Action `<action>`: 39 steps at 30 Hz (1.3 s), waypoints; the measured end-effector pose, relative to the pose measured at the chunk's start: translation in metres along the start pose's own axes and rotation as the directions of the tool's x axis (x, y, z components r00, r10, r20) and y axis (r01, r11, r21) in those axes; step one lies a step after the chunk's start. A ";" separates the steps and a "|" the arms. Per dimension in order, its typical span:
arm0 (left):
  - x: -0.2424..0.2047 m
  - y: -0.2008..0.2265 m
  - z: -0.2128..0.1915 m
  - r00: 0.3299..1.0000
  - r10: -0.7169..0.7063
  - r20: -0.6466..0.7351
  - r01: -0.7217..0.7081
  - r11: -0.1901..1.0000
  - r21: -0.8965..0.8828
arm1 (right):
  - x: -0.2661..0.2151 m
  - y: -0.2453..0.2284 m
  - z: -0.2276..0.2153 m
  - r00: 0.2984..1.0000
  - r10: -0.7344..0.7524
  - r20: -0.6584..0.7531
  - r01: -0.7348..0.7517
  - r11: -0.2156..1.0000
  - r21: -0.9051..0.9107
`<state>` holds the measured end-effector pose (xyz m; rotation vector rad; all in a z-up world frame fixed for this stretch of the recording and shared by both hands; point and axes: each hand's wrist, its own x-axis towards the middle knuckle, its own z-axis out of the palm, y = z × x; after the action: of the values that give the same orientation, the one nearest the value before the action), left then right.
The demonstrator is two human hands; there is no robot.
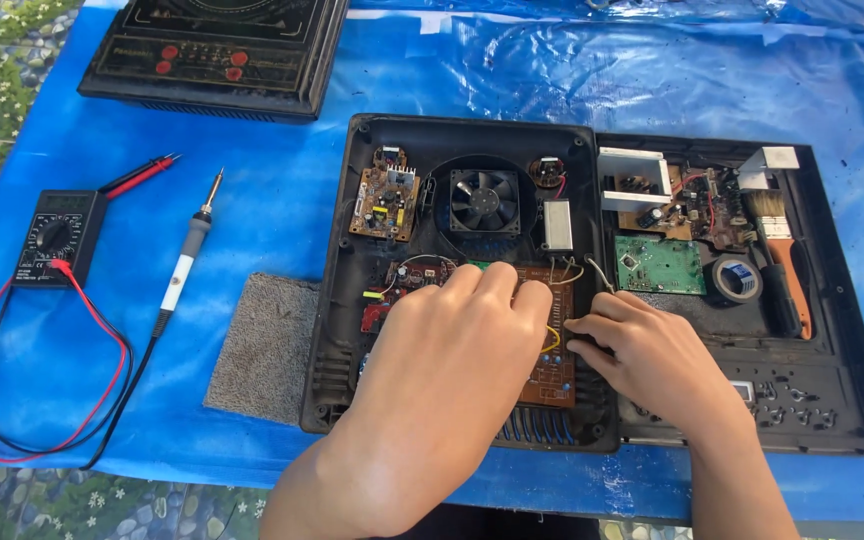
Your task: The person is reassembling an induction cooker by connecting internal wire harnesses to the main circuit board and positioning components.
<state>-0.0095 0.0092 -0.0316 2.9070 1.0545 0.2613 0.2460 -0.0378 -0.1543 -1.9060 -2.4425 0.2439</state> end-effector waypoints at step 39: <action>-0.007 -0.005 -0.012 0.998 -0.008 0.057 0.009 1.000 -0.018 | -0.006 -0.004 -0.008 0.985 -0.092 -0.148 0.105 0.991 0.080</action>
<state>-0.0199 0.0079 -0.0209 2.8750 1.0503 0.1856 0.2448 -0.0439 -0.1455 -1.6996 -2.3819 0.1981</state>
